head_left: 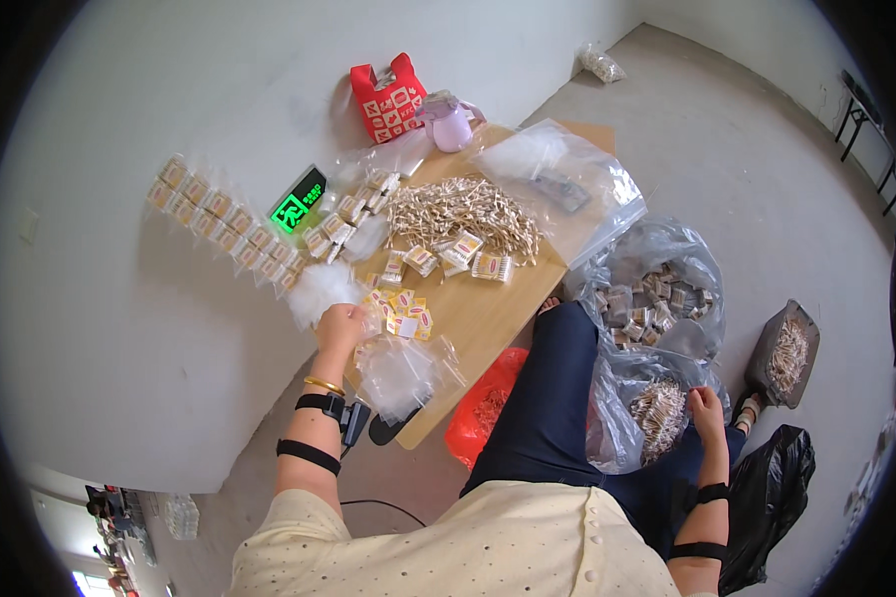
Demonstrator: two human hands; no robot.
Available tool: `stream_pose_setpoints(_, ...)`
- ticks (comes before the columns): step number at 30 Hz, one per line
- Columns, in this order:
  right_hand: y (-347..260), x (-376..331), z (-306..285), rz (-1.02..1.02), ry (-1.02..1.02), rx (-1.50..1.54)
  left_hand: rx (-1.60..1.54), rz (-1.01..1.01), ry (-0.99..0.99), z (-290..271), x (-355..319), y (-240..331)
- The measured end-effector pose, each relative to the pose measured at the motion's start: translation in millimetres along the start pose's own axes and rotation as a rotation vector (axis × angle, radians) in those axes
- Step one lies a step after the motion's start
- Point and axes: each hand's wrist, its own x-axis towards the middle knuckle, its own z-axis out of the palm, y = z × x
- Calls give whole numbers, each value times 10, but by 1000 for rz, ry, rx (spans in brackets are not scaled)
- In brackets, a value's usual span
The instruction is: The person sits on the floor and repeatedly picks up small bundles of wooden sticks, places them into clear plastic bags, and seals them. The person then places the packaged bundles into a large plastic bag on the floor. The task involves repetitive manual handling of small items.
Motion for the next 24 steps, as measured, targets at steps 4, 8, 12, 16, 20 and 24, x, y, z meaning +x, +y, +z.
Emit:
stream_pose_setpoints(4, 110, 19, -19, 43, -5, -6, -118, -37, -58, -142, 44, -206)
stream_pose_setpoints(8, 83, 31, 19, 81, -27, 4, -818, -312, -348, -204, -316, -187)
stream_pose_setpoints(12, 81, 128, 154, 57, -84, 20, -419, -135, -266, 162, -678, -361)
stream_pose_setpoints(16, 25, 143, 255, 66, -140, 35, 190, 379, 26, 478, -1069, -57)
stream_pose_setpoints(20, -90, 118, 297, 101, -146, 3, 131, 444, -54, 1065, -1315, -145)
stream_pose_setpoints(24, -135, 47, 220, 121, -136, 10, 29, 454, 15, 1028, -1280, -106)
